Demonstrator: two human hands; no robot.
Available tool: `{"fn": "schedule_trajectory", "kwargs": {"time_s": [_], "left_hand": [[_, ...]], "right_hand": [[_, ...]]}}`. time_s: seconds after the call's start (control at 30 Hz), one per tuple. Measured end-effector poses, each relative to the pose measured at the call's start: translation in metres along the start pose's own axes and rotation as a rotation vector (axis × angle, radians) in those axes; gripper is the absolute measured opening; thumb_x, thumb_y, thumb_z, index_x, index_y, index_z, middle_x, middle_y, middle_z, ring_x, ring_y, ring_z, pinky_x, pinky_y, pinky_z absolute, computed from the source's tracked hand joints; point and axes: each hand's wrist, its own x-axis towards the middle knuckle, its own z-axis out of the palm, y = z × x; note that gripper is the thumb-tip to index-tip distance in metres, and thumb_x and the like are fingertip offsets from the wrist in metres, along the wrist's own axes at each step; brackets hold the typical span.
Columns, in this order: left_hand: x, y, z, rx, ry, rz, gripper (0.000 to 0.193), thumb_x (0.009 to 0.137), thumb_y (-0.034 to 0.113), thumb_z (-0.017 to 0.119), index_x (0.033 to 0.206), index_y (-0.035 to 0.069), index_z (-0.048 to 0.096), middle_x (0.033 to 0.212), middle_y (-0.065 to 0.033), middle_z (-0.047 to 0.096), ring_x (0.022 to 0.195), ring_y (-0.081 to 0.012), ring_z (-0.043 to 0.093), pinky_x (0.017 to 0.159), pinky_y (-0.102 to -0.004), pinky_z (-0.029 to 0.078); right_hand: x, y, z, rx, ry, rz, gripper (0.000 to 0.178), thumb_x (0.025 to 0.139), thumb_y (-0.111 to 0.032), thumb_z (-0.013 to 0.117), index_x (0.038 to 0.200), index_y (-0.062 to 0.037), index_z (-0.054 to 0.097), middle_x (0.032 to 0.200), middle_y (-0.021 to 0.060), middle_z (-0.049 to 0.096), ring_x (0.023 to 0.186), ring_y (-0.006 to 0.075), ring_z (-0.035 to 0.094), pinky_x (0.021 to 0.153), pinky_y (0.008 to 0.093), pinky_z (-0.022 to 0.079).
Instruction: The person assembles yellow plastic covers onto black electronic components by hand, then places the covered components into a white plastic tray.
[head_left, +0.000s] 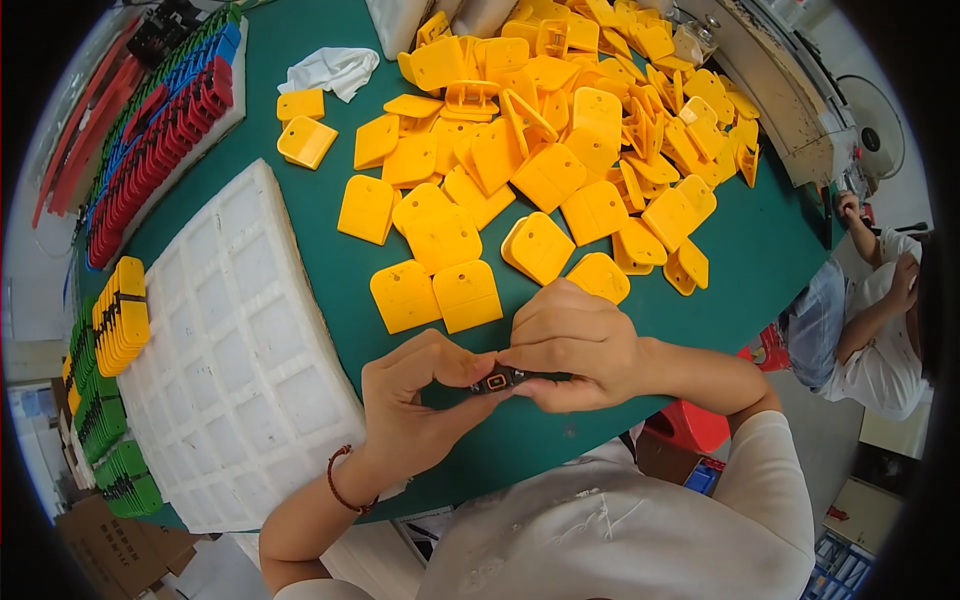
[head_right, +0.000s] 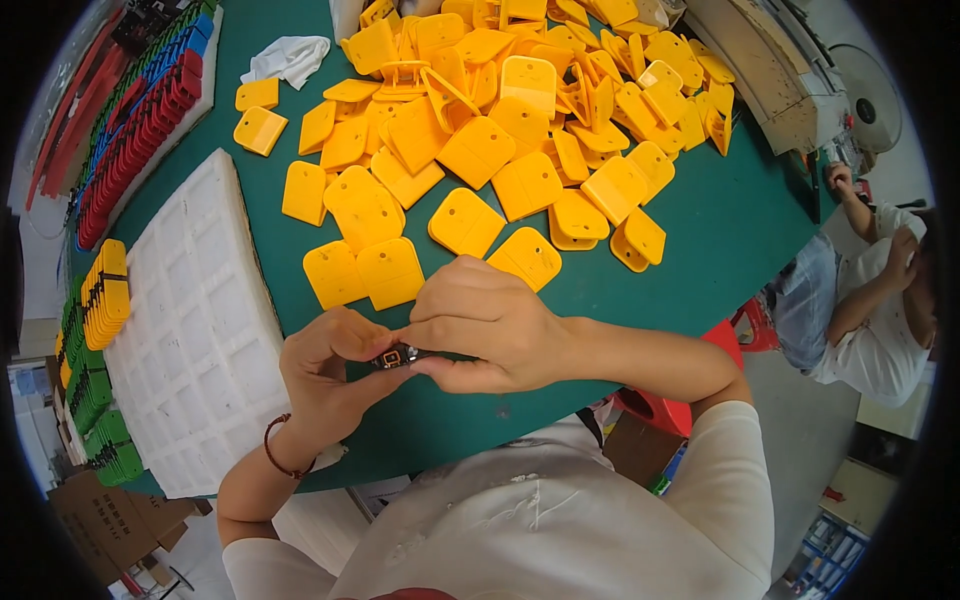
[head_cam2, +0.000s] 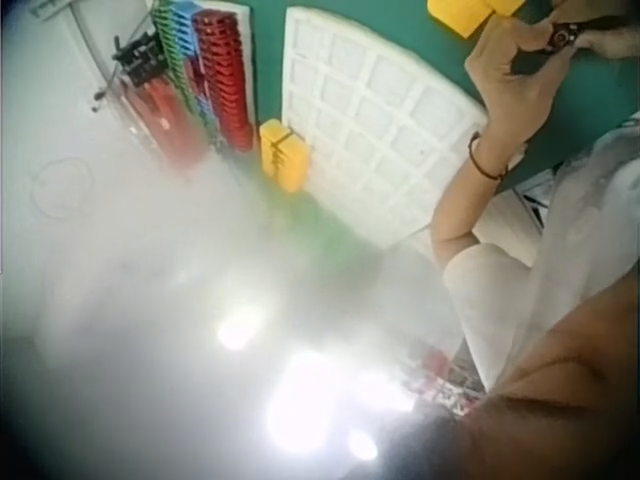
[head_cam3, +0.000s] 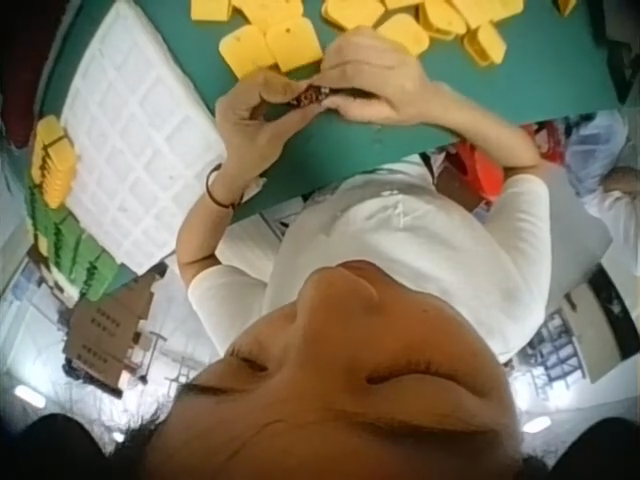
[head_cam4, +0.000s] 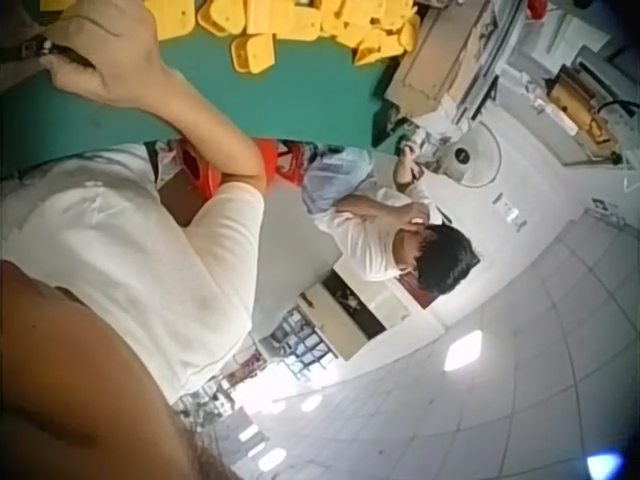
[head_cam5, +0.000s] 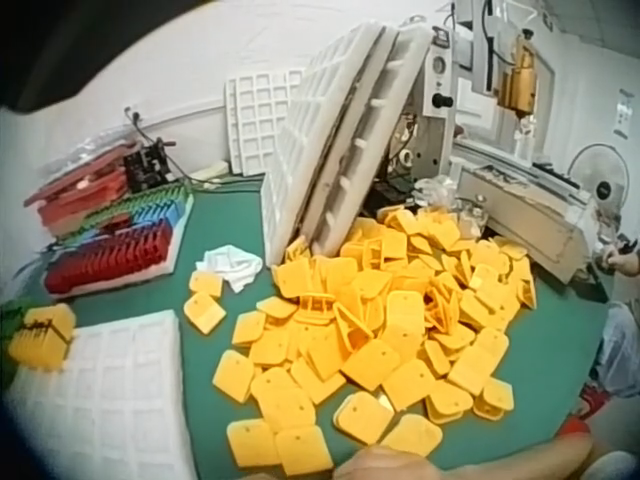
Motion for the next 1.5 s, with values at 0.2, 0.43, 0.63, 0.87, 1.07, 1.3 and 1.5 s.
{"fn": "schedule_trajectory", "kwargs": {"time_s": [0.2,0.43,0.63,0.87,1.07,1.3,1.5], "left_hand": [[-0.002,0.001,-0.001,-0.014,-0.047,-0.021,0.021,0.065,-0.005,0.078,0.071,0.000,0.058,0.074,-0.0072,0.063,0.070,-0.0112,0.062,0.062,-0.0213,0.047],[0.000,0.002,0.001,-0.391,0.052,-0.166,0.027,0.074,-0.008,0.069,0.095,-0.001,0.055,0.092,-0.0059,0.059,0.087,-0.0130,0.060,0.080,-0.0235,0.047],[0.004,-0.007,-0.003,-0.493,0.029,-0.207,0.033,0.079,-0.011,0.063,0.108,0.000,0.051,0.104,-0.0090,0.055,0.103,-0.0179,0.055,0.090,-0.0283,0.044],[0.002,-0.009,-0.001,-0.526,0.118,-0.115,0.032,0.077,-0.015,0.060,0.103,0.001,0.049,0.106,-0.0118,0.057,0.104,-0.0198,0.055,0.094,-0.0308,0.042],[0.002,-0.013,-0.002,-0.397,0.152,-0.013,0.032,0.076,-0.017,0.060,0.101,0.001,0.050,0.108,-0.0127,0.057,0.105,-0.0204,0.056,0.095,-0.0310,0.042],[0.001,-0.009,-0.001,-0.285,0.100,0.041,0.030,0.073,-0.021,0.059,0.095,-0.002,0.054,0.106,-0.0126,0.058,0.106,-0.0209,0.057,0.094,-0.0308,0.044],[0.001,-0.010,-0.001,-0.287,0.127,0.006,0.033,0.071,-0.022,0.060,0.095,-0.001,0.054,0.103,-0.0116,0.059,0.105,-0.0198,0.057,0.095,-0.0296,0.043]], "right_hand": [[-0.004,-0.001,0.001,0.122,-0.022,0.078,0.024,0.071,-0.006,0.072,0.092,-0.0002,0.063,0.083,0.0100,0.060,0.075,0.0236,0.059,0.066,0.0327,0.044],[0.015,0.010,-0.027,-0.280,-0.115,0.218,0.029,0.081,-0.008,0.062,0.109,-0.0042,0.056,0.110,0.0119,0.055,0.099,0.0308,0.051,0.086,0.0389,0.040],[0.015,0.025,-0.039,-0.786,-0.192,0.237,0.020,0.076,-0.007,0.063,0.096,-0.0084,0.058,0.118,0.0103,0.051,0.111,0.0335,0.045,0.092,0.0416,0.038],[0.017,0.005,-0.045,0.141,0.211,0.431,0.027,0.070,-0.008,0.076,0.091,-0.0018,0.060,0.106,0.0124,0.056,0.091,0.0222,0.054,0.082,0.0318,0.043],[0.008,0.009,-0.047,0.126,0.224,0.234,0.023,0.069,-0.001,0.073,0.089,0.0000,0.063,0.083,0.0079,0.057,0.078,0.0189,0.057,0.066,0.0269,0.045],[0.009,0.004,-0.031,0.132,0.128,0.185,0.016,0.072,0.002,0.070,0.086,0.0012,0.063,0.077,0.0095,0.058,0.074,0.0211,0.059,0.063,0.0276,0.047],[0.009,0.007,-0.034,0.114,0.106,0.189,0.019,0.072,-0.004,0.073,0.088,0.0004,0.064,0.078,0.0094,0.059,0.075,0.0214,0.059,0.067,0.0288,0.047]]}}
